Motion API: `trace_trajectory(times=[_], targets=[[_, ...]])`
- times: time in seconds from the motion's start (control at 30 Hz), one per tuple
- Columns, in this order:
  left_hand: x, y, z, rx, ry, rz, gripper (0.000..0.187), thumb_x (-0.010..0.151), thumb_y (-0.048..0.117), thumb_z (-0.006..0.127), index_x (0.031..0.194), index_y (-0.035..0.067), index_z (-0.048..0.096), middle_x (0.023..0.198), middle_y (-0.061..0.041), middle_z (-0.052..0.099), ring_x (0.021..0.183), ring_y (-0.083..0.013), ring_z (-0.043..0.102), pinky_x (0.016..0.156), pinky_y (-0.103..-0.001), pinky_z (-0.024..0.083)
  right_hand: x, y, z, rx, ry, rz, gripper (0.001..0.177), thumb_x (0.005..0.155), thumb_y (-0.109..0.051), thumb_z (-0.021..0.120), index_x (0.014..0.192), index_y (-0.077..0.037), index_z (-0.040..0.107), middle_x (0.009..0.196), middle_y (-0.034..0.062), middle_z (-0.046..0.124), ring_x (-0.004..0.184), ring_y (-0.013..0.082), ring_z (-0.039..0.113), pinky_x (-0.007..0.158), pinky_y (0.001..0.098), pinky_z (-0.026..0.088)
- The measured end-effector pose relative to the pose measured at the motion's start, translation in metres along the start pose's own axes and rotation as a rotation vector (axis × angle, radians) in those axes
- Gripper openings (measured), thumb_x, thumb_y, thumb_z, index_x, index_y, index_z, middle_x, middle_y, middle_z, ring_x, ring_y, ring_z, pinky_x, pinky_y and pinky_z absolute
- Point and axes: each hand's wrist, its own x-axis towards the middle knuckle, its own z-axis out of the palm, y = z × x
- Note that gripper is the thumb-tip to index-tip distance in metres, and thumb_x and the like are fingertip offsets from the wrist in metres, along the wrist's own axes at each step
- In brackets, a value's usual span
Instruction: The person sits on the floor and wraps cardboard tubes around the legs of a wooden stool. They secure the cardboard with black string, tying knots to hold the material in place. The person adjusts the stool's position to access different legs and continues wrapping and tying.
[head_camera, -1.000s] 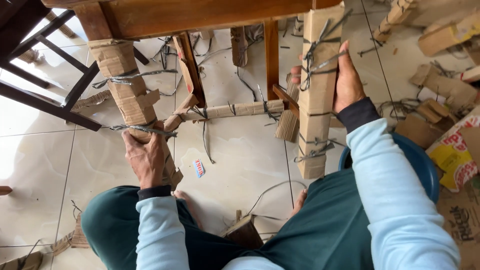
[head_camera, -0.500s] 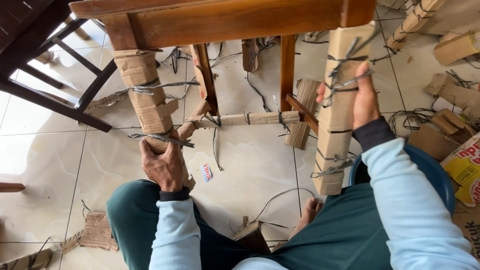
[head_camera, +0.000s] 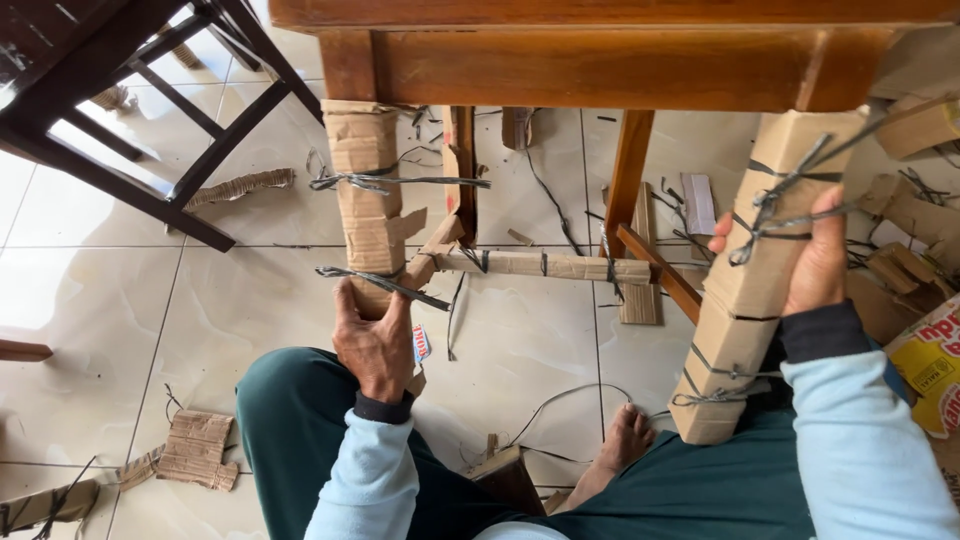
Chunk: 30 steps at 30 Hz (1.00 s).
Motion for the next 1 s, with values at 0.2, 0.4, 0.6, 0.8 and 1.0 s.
trace_trajectory(times=[0.2, 0.4, 0.6, 0.8, 1.0], targets=[[0.009, -0.005, 0.001, 0.061, -0.010, -0.002, 0.050, 0.078, 0.063, 0.070, 0.095, 0.020, 0.052, 0.068, 0.000, 0.055, 0.063, -0.0217, 0.054, 0.063, -0.040, 0.047, -0.011, -0.004, 0.017, 0.019, 0.062, 0.010, 0.082, 0.073, -0.092, 0.061, 0.102, -0.016, 0.068, 0.091, 0.0099, 0.069, 0.076, 0.0235, 0.069, 0.060, 0.0362, 0.053], [0.026, -0.010, -0.009, 0.078, 0.032, 0.047, 0.044, 0.082, 0.057, 0.071, 0.094, 0.018, 0.053, 0.069, -0.003, 0.061, 0.063, -0.0254, 0.058, 0.062, -0.043, 0.047, -0.018, -0.009, 0.041, 0.013, -0.020, -0.007, 0.091, 0.076, -0.091, 0.060, 0.118, -0.011, 0.068, 0.091, 0.0106, 0.068, 0.077, 0.0234, 0.069, 0.063, 0.0356, 0.053], [0.053, -0.018, -0.022, 0.076, 0.086, 0.098, 0.044, 0.090, 0.059, 0.061, 0.093, 0.015, 0.056, 0.076, -0.011, 0.066, 0.068, -0.0326, 0.057, 0.065, -0.047, 0.043, -0.034, -0.016, 0.082, 0.189, -0.241, -0.046, 0.081, 0.090, -0.076, 0.063, 0.132, -0.007, 0.059, 0.096, 0.0193, 0.069, 0.076, 0.0287, 0.070, 0.056, 0.0433, 0.063], [0.095, -0.050, -0.024, 0.169, 0.211, 0.192, 0.051, 0.101, 0.061, 0.052, 0.115, 0.014, 0.065, 0.092, -0.020, 0.075, 0.081, -0.0464, 0.066, 0.064, -0.055, 0.046, -0.040, -0.006, 0.125, 0.469, -0.478, -0.053, 0.082, 0.104, -0.050, 0.059, 0.162, 0.002, 0.032, 0.120, 0.0282, 0.065, 0.101, 0.0361, 0.068, 0.090, 0.0492, 0.058], [0.120, -0.068, -0.017, 0.188, 0.217, 0.079, 0.069, 0.109, 0.070, 0.038, 0.150, 0.016, 0.047, 0.132, -0.028, 0.063, 0.121, -0.0473, 0.061, 0.101, -0.058, 0.046, -0.020, 0.044, 0.159, 0.329, -0.387, -0.301, 0.078, 0.096, -0.043, 0.049, 0.154, 0.005, 0.028, 0.142, 0.0356, 0.051, 0.126, 0.0461, 0.060, 0.104, 0.0714, 0.048]])
